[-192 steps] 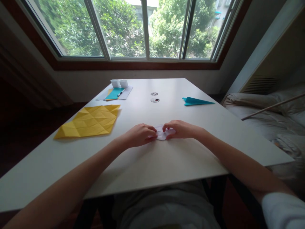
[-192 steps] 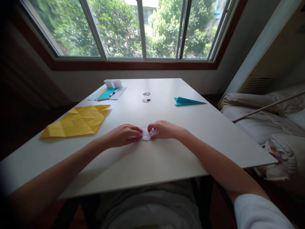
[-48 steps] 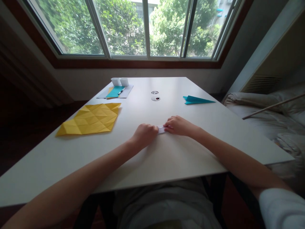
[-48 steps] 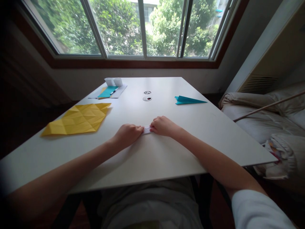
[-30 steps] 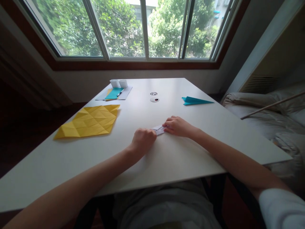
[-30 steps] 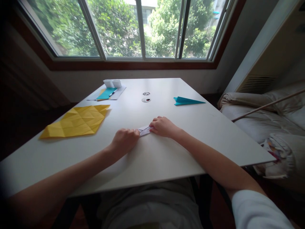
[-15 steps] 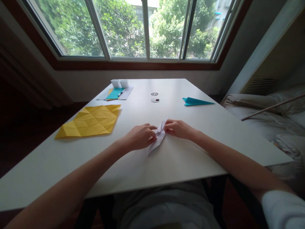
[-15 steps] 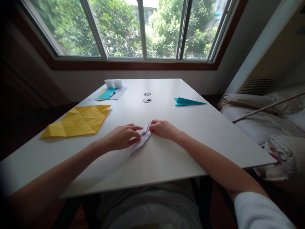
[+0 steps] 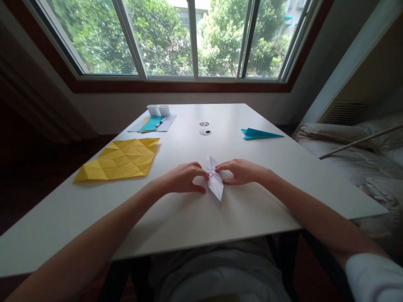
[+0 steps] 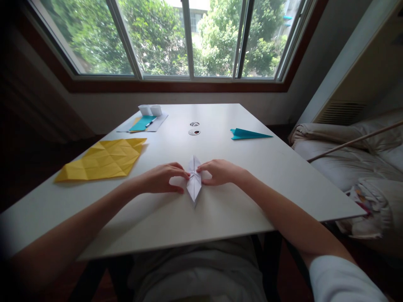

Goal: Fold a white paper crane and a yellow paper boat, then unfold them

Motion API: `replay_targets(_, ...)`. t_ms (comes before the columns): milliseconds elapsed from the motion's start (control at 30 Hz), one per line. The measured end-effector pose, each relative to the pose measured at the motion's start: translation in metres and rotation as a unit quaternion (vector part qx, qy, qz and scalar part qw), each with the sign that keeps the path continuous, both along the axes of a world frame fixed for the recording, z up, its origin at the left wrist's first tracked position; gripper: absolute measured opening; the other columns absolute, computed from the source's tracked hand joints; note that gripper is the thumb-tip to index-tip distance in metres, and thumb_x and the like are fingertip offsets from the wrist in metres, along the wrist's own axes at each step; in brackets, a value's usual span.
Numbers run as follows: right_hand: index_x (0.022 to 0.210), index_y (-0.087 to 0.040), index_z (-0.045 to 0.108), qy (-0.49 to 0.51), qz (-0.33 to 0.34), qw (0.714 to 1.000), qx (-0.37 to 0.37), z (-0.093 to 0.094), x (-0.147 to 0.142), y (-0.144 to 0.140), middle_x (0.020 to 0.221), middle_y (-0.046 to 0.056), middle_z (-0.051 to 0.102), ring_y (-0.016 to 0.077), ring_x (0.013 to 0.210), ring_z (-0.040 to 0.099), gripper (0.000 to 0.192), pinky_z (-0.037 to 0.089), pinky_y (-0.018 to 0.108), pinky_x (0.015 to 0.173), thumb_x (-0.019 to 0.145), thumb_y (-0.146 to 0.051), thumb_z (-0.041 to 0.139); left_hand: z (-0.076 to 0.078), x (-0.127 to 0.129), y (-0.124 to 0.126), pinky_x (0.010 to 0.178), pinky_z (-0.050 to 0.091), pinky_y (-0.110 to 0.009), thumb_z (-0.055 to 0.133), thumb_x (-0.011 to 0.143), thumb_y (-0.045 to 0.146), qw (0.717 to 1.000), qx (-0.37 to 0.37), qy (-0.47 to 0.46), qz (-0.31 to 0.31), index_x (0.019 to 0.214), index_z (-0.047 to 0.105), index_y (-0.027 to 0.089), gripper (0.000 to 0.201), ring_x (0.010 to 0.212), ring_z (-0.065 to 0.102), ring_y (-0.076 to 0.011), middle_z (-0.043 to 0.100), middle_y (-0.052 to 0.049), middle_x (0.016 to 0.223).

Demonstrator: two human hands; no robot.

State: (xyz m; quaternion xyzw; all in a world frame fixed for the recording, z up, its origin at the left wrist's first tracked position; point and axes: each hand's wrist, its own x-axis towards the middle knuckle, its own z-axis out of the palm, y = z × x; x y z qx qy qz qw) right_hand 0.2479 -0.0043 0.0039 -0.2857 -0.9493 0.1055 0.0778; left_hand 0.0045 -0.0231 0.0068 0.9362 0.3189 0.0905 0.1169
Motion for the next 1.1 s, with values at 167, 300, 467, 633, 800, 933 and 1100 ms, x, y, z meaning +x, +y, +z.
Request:
replay_targets(167,0.121,-0.022,0.054,0.002,0.016,0.999,-0.041,0.001,0.004,0.003,0.12,0.005,0.058,0.0223,0.107,0.056,0.049,0.042,0.03,0.088,0.076,-0.04,0.056,-0.004,0.003,0.002,0.08,0.045,-0.027,0.062,0.074,0.038,0.999,0.021,-0.016,-0.026,0.101,0.066,0.024,0.03,0.095,0.058,-0.02,0.067,-0.006,0.096)
replay_targets(300,0.121,-0.023,0.054,0.006,0.014,0.998,-0.056,-0.001,0.005,0.005,0.121,0.006,0.057,0.0231,0.108,0.055,0.052,0.042,0.031,0.089,0.075,-0.045,0.057,-0.005,0.003,0.003,0.08,0.046,-0.027,0.06,0.076,0.035,0.999,0.024,-0.018,-0.035,0.101,0.066,0.024,0.028,0.095,0.058,-0.0194,0.067,-0.004,0.099)
replay_targets(467,0.122,-0.022,0.053,0.002,0.011,0.997,-0.07,0.0,0.005,0.006,0.122,0.006,0.057,0.0233,0.109,0.054,0.054,0.041,0.031,0.089,0.075,-0.048,0.057,-0.006,0.003,0.002,0.078,0.046,-0.025,0.061,0.075,0.035,0.999,0.025,-0.03,-0.031,0.1,0.067,0.024,0.028,0.092,0.059,-0.0186,0.068,-0.004,0.096)
replay_targets(633,0.123,-0.02,0.052,0.011,0.01,0.996,-0.092,0.001,0.005,0.005,0.122,0.007,0.056,0.0212,0.099,0.058,0.055,0.044,0.029,0.081,0.075,-0.046,0.057,-0.007,0.003,0.001,0.076,0.046,-0.025,0.059,0.077,0.033,0.998,0.033,-0.041,-0.031,0.098,0.067,0.024,0.025,0.089,0.06,-0.0177,0.069,-0.005,0.092)
replay_targets(800,0.122,-0.021,0.053,0.027,0.006,0.992,-0.12,0.002,0.006,0.006,0.122,0.006,0.056,0.0159,0.082,0.061,0.053,0.044,0.025,0.071,0.075,-0.046,0.058,-0.006,0.004,-0.001,0.074,0.046,-0.024,0.048,0.084,0.026,0.998,0.04,-0.033,-0.027,0.097,0.067,0.023,0.023,0.086,0.06,-0.0163,0.068,-0.005,0.086)
replay_targets(933,0.109,-0.023,0.061,0.045,0.007,0.992,-0.118,0.003,0.002,0.004,0.114,0.003,0.061,0.014,0.079,0.059,0.035,0.042,0.023,0.067,0.078,-0.04,0.055,-0.006,0.009,-0.003,0.068,0.045,-0.024,0.043,0.086,0.025,0.998,0.045,-0.033,0.011,0.085,0.068,0.019,0.026,0.077,0.06,-0.0156,0.065,-0.006,0.076)
replay_targets(1100,0.096,-0.02,0.067,0.072,-0.036,0.993,-0.082,-0.002,-0.005,0.003,0.091,0.004,0.067,0.0124,0.068,0.057,0.025,0.039,0.022,0.061,0.081,-0.035,0.053,-0.012,0.013,-0.002,0.063,0.044,-0.023,0.048,0.082,0.027,0.993,0.022,-0.076,0.088,0.079,0.067,0.017,0.022,0.064,0.057,-0.0126,0.064,-0.005,0.073)
